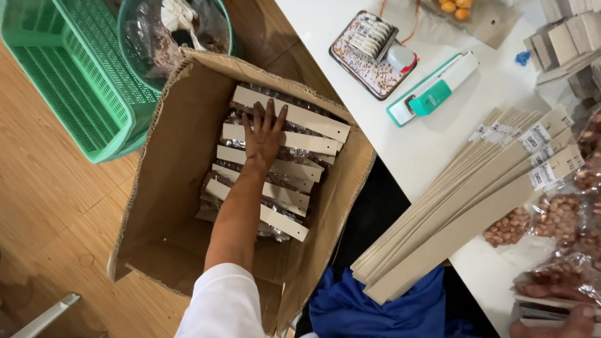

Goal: Stapling cardboard headers to small bags of nuts and placing the finished products into a cardboard box.

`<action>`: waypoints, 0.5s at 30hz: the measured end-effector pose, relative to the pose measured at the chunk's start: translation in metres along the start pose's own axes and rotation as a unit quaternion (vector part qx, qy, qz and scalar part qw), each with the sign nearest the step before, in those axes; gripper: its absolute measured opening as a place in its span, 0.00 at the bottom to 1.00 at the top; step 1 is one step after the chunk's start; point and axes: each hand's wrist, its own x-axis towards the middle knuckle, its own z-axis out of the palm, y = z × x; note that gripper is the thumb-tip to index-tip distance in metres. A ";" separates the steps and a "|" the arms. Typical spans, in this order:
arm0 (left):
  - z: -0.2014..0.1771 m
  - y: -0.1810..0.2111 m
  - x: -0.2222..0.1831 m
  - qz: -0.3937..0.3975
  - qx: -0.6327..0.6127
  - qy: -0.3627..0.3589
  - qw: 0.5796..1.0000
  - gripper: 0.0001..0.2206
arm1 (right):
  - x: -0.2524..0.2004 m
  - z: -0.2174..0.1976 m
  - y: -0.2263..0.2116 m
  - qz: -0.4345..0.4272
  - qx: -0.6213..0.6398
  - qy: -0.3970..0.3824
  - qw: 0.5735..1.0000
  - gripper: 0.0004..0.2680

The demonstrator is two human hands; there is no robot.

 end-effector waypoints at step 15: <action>-0.026 0.028 -0.012 0.087 0.072 -0.060 0.992 0.49 | 0.006 0.054 0.046 -0.144 0.148 0.117 0.971 0.23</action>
